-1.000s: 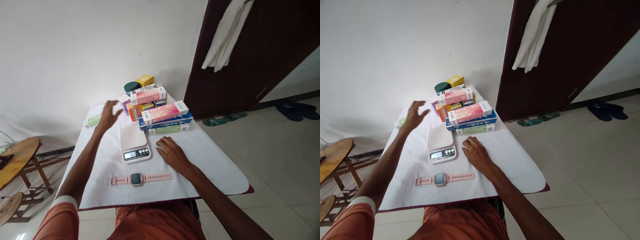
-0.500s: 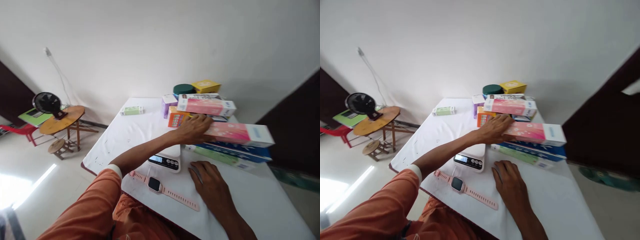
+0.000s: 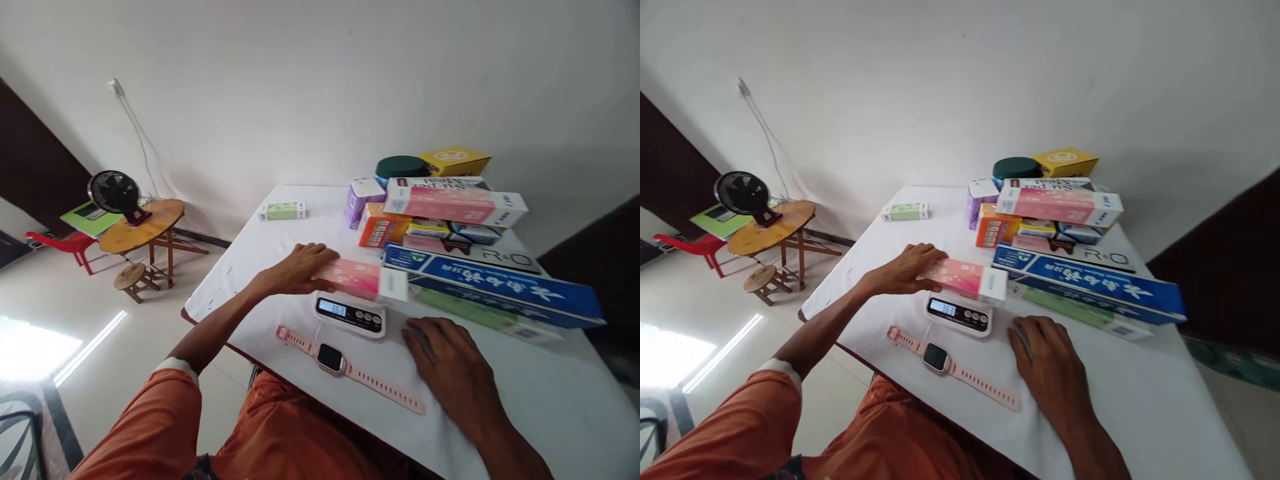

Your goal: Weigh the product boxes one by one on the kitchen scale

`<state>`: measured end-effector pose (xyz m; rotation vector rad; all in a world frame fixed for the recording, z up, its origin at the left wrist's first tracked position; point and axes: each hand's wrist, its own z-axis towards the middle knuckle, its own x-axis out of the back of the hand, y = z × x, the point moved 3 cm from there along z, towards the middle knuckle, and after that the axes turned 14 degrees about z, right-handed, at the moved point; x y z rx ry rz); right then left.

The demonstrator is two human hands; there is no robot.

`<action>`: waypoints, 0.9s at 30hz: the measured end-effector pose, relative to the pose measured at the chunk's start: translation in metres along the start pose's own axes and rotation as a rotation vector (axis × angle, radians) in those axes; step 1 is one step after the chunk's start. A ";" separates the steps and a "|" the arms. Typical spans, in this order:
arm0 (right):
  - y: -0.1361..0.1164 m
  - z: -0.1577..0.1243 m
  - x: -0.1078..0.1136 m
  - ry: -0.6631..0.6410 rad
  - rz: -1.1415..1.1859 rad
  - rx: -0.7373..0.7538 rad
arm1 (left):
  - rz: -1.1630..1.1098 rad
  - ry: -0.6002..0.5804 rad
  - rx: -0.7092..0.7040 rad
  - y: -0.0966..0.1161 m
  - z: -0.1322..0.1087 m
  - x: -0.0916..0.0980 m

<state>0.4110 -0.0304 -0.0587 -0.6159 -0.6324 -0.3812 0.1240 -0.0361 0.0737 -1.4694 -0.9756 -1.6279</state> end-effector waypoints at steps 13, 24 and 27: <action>-0.003 0.005 0.003 -0.002 0.046 -0.085 | -0.012 -0.054 0.026 -0.024 0.019 -0.021; -0.004 0.005 0.004 0.003 0.016 -0.046 | -0.052 0.165 -0.017 -0.017 0.021 0.009; -0.004 0.005 0.004 0.012 0.006 -0.020 | 0.015 0.025 -0.011 -0.006 0.029 -0.016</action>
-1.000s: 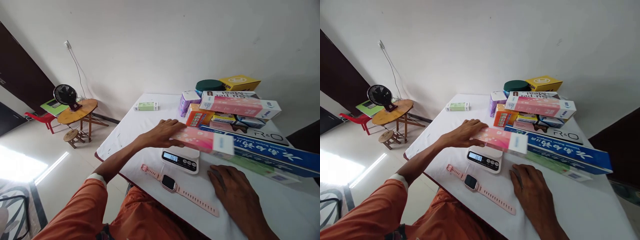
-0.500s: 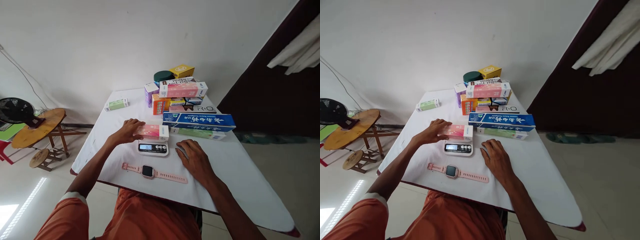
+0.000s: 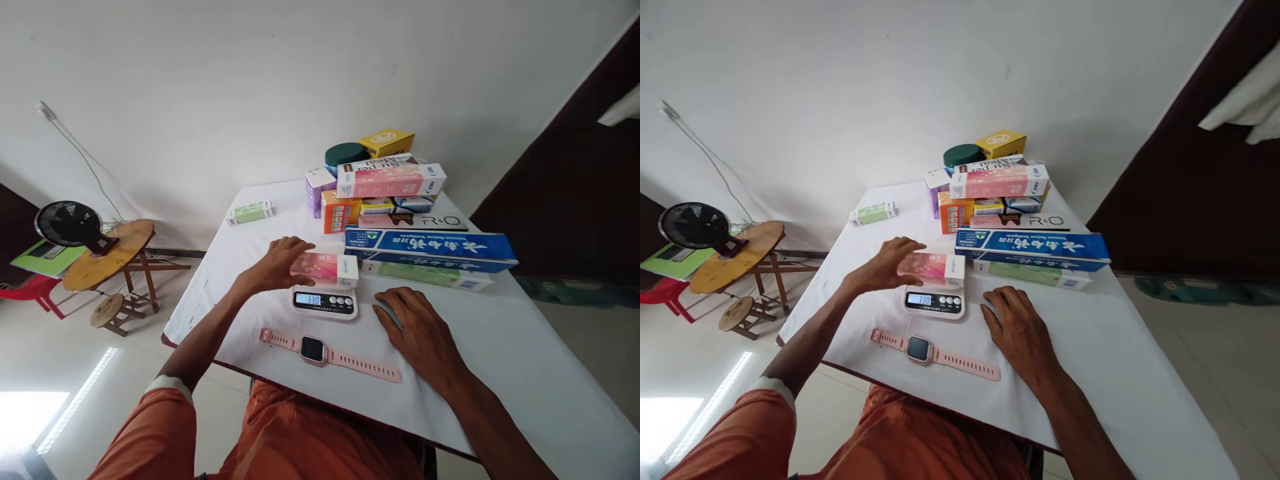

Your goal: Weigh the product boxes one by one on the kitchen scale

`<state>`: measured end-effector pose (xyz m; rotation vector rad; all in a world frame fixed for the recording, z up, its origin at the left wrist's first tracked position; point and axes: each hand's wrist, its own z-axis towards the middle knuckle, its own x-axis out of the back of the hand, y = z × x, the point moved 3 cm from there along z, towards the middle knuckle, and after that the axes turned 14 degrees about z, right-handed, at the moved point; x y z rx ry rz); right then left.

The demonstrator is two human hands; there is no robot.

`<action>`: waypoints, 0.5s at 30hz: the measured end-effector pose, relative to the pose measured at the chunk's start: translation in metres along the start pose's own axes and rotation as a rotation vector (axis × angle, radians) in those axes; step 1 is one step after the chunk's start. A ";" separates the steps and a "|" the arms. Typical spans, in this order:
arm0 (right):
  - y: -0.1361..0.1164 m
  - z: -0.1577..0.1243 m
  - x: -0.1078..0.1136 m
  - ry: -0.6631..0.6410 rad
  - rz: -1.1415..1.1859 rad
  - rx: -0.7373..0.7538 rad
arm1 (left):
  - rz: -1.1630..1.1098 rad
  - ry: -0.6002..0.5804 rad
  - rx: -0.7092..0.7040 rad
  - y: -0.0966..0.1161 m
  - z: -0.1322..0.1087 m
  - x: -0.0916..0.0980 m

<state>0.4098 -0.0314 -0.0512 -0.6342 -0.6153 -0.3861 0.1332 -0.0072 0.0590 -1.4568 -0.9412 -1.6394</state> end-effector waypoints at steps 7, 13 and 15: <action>0.001 0.000 0.000 0.001 -0.014 0.035 | -0.057 -0.038 0.035 -0.018 -0.016 -0.003; 0.005 -0.002 -0.003 -0.011 0.012 -0.025 | 0.023 0.030 0.319 -0.108 -0.036 0.014; 0.006 -0.003 -0.004 -0.008 0.014 -0.033 | 0.130 -0.028 0.475 -0.142 -0.032 0.006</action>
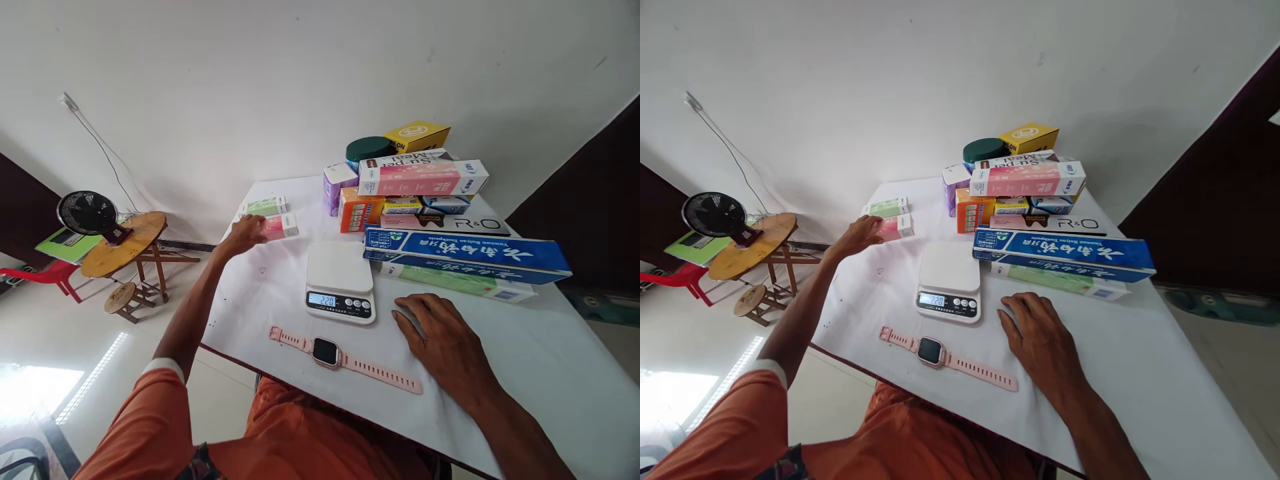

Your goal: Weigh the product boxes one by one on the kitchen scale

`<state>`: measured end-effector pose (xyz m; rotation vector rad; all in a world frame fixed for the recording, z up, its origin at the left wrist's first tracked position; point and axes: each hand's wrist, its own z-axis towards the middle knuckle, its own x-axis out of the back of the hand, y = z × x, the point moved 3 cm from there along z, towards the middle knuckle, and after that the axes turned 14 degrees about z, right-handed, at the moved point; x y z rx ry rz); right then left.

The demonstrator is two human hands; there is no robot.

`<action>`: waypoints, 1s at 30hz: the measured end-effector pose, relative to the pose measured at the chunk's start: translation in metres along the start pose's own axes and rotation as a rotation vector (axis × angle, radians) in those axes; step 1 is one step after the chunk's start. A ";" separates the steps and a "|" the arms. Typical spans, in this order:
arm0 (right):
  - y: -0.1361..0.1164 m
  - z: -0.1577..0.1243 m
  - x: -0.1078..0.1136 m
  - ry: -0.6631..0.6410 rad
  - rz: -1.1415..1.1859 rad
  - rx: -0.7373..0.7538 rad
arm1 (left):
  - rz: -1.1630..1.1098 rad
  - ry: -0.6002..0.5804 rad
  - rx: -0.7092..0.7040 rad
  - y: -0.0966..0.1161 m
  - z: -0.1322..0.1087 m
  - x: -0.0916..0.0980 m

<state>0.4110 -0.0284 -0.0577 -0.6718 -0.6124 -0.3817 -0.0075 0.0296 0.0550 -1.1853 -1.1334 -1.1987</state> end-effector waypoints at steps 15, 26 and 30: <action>-0.001 0.002 0.004 0.020 0.029 -0.020 | 0.242 0.080 0.344 -0.038 0.060 -0.038; 0.003 0.002 0.004 0.092 0.041 -0.022 | 0.257 0.037 0.233 -0.039 0.119 -0.043; 0.004 0.004 0.003 0.092 0.042 -0.025 | 0.254 0.019 0.191 -0.039 0.141 -0.039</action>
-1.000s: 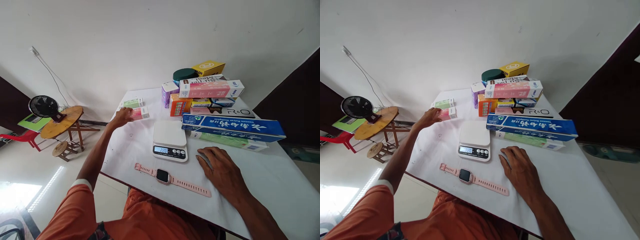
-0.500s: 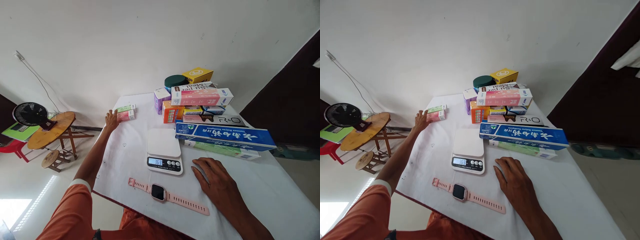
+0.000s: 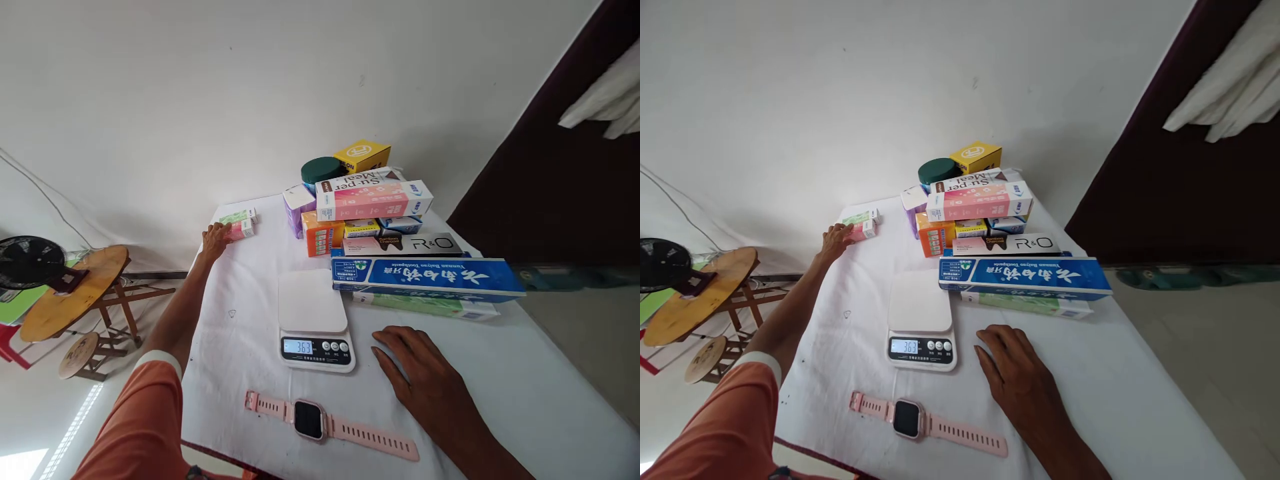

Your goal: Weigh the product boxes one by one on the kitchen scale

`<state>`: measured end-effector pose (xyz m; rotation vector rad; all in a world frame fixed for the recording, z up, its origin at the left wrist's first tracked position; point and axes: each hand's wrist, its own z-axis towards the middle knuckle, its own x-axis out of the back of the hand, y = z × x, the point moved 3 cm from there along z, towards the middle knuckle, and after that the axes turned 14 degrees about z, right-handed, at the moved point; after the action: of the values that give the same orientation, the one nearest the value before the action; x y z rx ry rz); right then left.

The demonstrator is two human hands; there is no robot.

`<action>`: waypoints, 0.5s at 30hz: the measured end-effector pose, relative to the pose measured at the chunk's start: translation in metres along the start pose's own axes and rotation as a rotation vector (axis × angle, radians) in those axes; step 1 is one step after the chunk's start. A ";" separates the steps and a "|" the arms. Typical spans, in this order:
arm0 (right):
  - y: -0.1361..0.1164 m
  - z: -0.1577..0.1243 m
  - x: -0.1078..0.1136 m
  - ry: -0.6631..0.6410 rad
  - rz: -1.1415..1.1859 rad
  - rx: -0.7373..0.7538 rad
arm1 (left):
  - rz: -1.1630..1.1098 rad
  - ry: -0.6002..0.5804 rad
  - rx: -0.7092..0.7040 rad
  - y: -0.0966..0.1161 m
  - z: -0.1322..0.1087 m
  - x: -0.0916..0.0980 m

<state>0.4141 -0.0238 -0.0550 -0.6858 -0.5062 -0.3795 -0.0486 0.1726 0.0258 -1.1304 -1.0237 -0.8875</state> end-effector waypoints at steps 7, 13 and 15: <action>-0.005 0.002 0.001 -0.037 0.011 -0.093 | -0.047 0.048 -0.017 0.019 -0.001 0.021; -0.011 0.006 0.004 -0.102 -0.021 -0.118 | -0.383 0.473 -0.342 0.112 -0.060 0.096; -0.011 0.005 0.003 -0.113 -0.019 -0.119 | -0.425 0.467 -0.570 0.159 -0.091 0.118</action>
<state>0.4096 -0.0291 -0.0443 -0.8215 -0.6012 -0.3923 0.1528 0.1113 0.0841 -1.0957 -0.6362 -1.7711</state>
